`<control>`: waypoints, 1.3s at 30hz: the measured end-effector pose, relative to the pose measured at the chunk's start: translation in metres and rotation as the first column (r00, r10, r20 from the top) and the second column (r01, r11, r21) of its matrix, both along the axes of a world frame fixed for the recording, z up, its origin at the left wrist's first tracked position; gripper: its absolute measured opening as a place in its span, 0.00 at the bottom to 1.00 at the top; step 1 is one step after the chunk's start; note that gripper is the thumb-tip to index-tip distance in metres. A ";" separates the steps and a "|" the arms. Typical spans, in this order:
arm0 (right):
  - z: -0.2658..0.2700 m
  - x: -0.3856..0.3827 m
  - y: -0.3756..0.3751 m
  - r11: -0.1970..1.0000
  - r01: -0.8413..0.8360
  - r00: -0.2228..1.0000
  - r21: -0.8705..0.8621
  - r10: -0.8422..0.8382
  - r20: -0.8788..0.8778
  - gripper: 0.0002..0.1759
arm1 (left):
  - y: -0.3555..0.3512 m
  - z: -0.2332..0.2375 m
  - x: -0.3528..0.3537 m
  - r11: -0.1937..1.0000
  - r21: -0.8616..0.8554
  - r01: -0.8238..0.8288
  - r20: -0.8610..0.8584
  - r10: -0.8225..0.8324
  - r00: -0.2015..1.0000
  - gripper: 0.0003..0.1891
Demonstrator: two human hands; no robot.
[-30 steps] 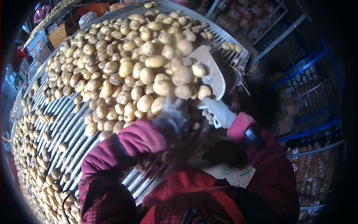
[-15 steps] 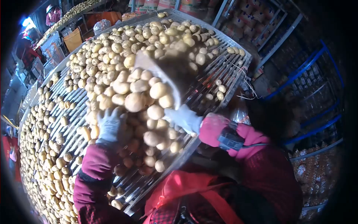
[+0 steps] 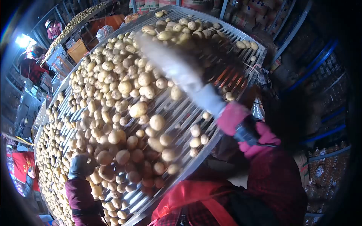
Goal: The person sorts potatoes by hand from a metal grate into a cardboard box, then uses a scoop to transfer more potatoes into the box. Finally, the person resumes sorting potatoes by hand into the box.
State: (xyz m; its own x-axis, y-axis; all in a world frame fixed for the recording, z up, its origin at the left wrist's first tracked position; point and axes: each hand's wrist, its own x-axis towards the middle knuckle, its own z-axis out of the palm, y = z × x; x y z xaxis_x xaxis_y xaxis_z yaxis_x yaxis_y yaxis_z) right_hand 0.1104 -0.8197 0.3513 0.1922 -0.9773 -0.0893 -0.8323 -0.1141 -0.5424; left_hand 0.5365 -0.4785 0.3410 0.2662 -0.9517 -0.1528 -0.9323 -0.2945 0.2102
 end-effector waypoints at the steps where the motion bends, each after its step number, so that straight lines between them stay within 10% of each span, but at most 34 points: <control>1: -0.008 -0.043 -0.033 0.994 0.066 0.960 0.090 -0.087 0.266 0.29 | -0.027 0.008 -0.017 0.967 -0.255 -0.004 0.012 0.007 1.000 0.08; 2: -0.016 -0.087 -0.065 0.977 0.115 0.841 0.181 -0.192 0.506 0.28 | -0.072 0.043 -0.041 0.998 -0.065 -0.025 0.064 0.029 0.998 0.07; 4: -0.021 -0.131 -0.113 0.952 0.291 0.907 0.093 -0.305 0.291 0.23 | -0.154 0.056 -0.073 0.795 -0.461 0.393 0.237 -0.317 0.918 0.17; 9: 0.006 -0.196 -0.154 0.929 0.349 0.834 0.124 -0.368 0.411 0.23 | -0.379 0.073 -0.181 0.644 -0.448 0.620 0.378 -0.492 0.785 0.28; 11: -0.024 -0.220 -0.191 0.937 0.347 0.927 -0.039 -0.337 0.164 0.22 | -0.450 0.068 -0.219 0.489 -0.526 0.696 0.400 -0.581 0.709 0.29; 14: -0.033 -0.233 -0.230 0.988 0.156 0.981 0.020 -0.157 0.117 0.20 | -0.542 0.043 -0.252 0.569 -0.471 0.674 0.374 -0.562 0.737 0.32; 17: -0.048 -0.196 -0.237 0.964 0.039 0.829 0.262 -0.177 0.531 0.22 | -0.602 0.028 -0.262 0.735 -0.332 0.591 0.275 -0.524 0.806 0.33; 21: -0.063 -0.156 -0.227 0.781 0.025 0.685 0.624 -0.468 0.558 0.22 | -0.630 0.042 -0.274 0.918 -0.178 0.354 0.222 -0.313 0.923 0.28; 26: -0.026 -0.124 -0.152 0.697 -0.060 0.721 0.714 -0.465 0.514 0.23 | -0.603 0.046 -0.280 0.927 -0.189 0.325 0.239 -0.278 0.930 0.26; 30: -0.024 -0.102 -0.104 0.611 -0.141 0.797 0.779 -0.397 0.455 0.24 | -0.582 0.033 -0.263 0.930 -0.068 0.362 -0.086 -0.367 0.926 0.23; 33: -0.021 -0.085 -0.074 0.555 -0.211 0.846 0.805 -0.308 0.434 0.26 | -0.564 -0.006 -0.250 0.880 -0.264 0.395 0.091 -0.385 0.918 0.24; 36: -0.020 -0.068 -0.052 0.516 -0.260 0.885 0.816 -0.210 0.415 0.27 | -0.512 0.022 -0.241 0.930 0.066 0.362 0.307 -0.365 0.879 0.28; 39: -0.027 -0.054 -0.034 0.557 -0.322 0.885 0.766 -0.111 0.453 0.28 | -0.481 0.012 -0.214 0.931 -0.049 0.361 0.293 -0.332 0.897 0.27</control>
